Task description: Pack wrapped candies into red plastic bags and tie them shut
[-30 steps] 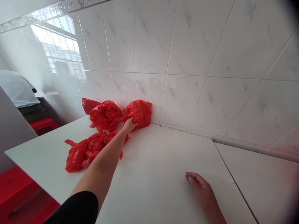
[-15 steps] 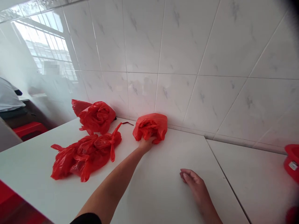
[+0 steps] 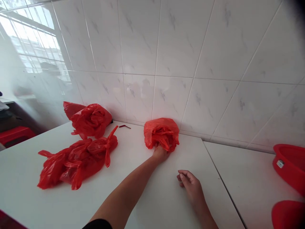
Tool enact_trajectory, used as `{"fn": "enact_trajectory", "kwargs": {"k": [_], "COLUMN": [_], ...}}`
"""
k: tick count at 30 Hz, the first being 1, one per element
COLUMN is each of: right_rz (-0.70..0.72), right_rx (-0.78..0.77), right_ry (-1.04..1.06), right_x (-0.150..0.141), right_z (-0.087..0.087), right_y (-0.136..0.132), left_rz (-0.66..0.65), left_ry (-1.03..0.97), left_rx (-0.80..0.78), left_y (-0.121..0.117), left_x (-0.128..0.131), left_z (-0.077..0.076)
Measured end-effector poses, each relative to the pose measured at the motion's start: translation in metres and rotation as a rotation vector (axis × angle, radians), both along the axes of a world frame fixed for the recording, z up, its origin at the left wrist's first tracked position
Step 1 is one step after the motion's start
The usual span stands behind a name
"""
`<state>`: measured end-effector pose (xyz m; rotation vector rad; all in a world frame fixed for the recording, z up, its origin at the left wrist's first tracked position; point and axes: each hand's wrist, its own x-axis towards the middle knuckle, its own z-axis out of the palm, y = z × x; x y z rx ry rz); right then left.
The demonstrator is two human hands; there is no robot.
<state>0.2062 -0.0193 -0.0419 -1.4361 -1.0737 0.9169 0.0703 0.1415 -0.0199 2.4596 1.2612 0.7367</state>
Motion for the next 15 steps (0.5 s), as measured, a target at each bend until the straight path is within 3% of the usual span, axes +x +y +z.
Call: {"fn": "enact_trajectory", "kwargs": {"k": [5,15], "right_rz": [-0.013,-0.017], "right_rx": [0.020,0.036], "right_ry": [-0.001,-0.045], "right_x": [0.000,0.001], "right_z": [-0.004,-0.008], "right_y": [0.000,0.001], "left_rz": [0.028,-0.042], "left_ry": [0.055,0.100], "left_rx": [0.044,-0.026], "left_y": [-0.021,-0.075], "left_x": [-0.003,-0.041], "left_z": [-0.012,-0.033]}}
